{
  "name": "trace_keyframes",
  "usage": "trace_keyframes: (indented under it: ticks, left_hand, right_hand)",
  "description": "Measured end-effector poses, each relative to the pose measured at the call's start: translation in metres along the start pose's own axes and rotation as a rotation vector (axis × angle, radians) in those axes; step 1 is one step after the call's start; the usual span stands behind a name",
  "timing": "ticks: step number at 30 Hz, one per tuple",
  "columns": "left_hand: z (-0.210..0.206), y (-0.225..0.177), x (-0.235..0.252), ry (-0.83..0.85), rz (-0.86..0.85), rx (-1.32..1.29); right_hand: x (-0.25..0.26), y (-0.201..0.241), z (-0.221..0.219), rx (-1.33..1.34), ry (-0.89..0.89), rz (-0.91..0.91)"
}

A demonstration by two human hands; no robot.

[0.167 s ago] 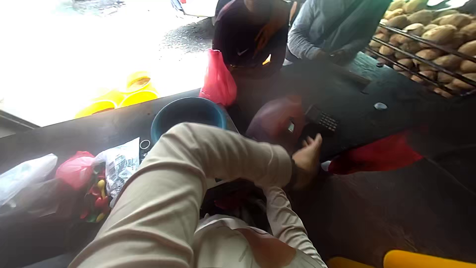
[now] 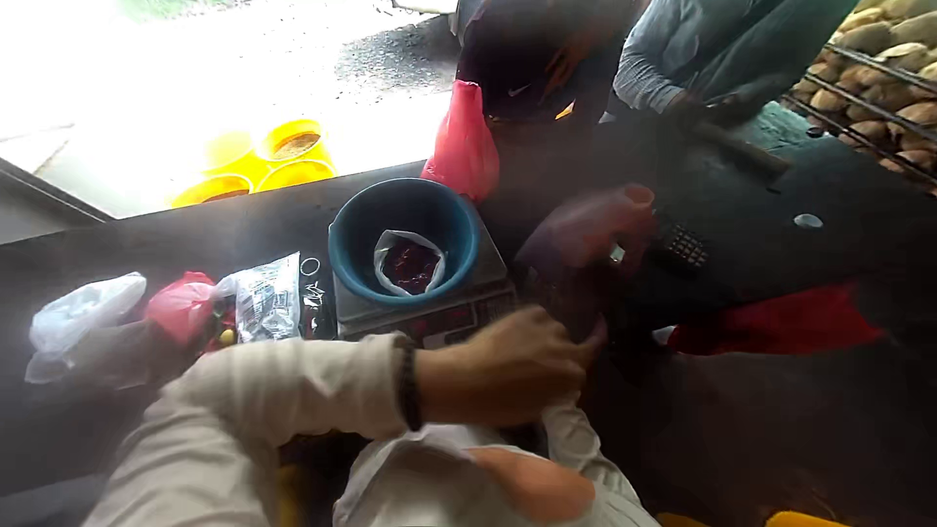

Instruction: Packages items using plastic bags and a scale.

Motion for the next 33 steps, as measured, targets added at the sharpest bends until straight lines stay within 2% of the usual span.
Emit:
trace_keyframes:
  ticks: [1, 3, 5, 7, 9, 11, 14, 16, 22, 26, 31, 33]
  left_hand:
    - [0.027, 0.035, -0.028, -0.122, 0.153, -0.004]
    - [0.068, 0.112, -0.085, -0.321, 0.494, 0.076]
    - [0.072, 0.172, -0.128, -0.286, 0.819, 0.057]
    - [0.056, 0.208, -0.143, -0.194, 1.009, -0.048]
    - [0.040, 0.226, -0.143, -0.136, 1.071, -0.121]
    - [0.032, 0.231, -0.137, -0.073, 1.115, -0.144]
    - [0.027, 0.235, -0.133, 0.009, 1.147, -0.159]
    - [0.027, 0.237, -0.132, 0.026, 1.149, -0.150]
    - [0.036, 0.240, -0.141, -0.125, 1.138, -0.182]
    - [0.043, 0.233, -0.149, -0.235, 1.109, -0.244]
    - [0.040, 0.234, -0.156, -0.332, 1.065, -0.457]
    - [0.037, 0.235, -0.159, -0.365, 1.065, -0.543]
  right_hand:
    - [-0.013, 0.005, -0.008, 0.092, -0.099, 0.273]
    - [-0.021, 0.035, -0.028, 0.235, -0.080, 0.654]
    - [-0.014, 0.106, -0.038, 0.181, 0.101, 0.825]
    - [0.010, 0.171, -0.072, -0.036, 0.373, 0.905]
    - [0.030, 0.204, -0.127, -0.330, 0.716, 0.872]
    - [0.036, 0.202, -0.179, -0.666, 0.990, 0.793]
    - [0.028, 0.187, -0.209, -0.971, 1.157, 0.686]
    - [0.026, 0.185, -0.210, -1.025, 1.158, 0.629]
    - [0.032, 0.191, -0.198, -0.866, 0.988, 0.491]
    - [0.040, 0.193, -0.182, -0.611, 0.918, 0.410]
    - [0.041, 0.180, -0.175, -0.232, 0.932, 0.144]
    - [0.043, 0.176, -0.174, -0.075, 0.931, 0.095]
Point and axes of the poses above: each hand's wrist, its own x-axis towards the middle knuckle, its own z-axis out of the back of the hand, y = z × x, the point moved 6 cm from there along x, towards the middle knuckle, and after that the axes turned 9 degrees about -x, right-handed, at the moved point
